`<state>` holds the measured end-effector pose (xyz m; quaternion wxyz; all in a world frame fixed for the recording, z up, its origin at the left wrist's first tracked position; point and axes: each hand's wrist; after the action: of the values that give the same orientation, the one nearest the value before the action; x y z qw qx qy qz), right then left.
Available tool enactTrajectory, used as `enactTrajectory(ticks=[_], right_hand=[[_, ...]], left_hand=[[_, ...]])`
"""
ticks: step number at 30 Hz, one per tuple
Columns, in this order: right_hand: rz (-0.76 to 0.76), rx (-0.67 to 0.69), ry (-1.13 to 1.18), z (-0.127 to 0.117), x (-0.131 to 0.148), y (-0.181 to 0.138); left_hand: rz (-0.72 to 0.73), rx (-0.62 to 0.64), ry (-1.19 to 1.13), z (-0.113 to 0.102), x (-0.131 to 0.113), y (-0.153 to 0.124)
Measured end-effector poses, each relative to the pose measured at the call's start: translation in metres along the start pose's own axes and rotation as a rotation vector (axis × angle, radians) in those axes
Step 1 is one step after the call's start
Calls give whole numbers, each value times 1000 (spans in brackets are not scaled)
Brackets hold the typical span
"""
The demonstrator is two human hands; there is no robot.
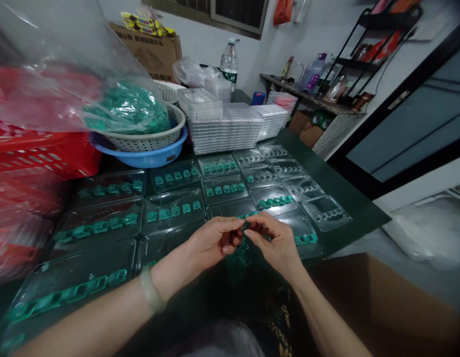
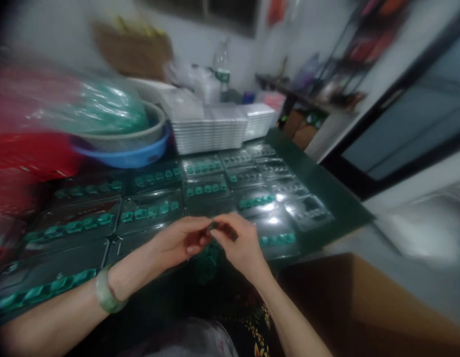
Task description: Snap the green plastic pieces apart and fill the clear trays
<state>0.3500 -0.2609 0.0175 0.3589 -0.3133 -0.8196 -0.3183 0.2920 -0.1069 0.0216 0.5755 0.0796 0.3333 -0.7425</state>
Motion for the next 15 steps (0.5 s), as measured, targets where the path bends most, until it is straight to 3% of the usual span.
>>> enactTrajectory(ticks=[6, 11, 15], right_hand=[[58, -62, -5, -1, -10, 5], [-63, -142, -154, -3, -11, 10], [-53, -176, -291, -19, -32, 42]], left_hand=[[170, -107, 179, 14, 6, 3], [110, -56, 0, 24, 6, 15], [167, -174, 54, 31, -6, 28]])
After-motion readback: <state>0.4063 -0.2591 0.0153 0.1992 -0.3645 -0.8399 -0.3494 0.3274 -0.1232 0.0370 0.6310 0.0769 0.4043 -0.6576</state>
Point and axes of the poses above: each hand's wrist, its own y-axis towards the middle knuckle, its own z-axis out of the palm, x = y × z, and after that the axes turned 15 degrees about -y, right-handed
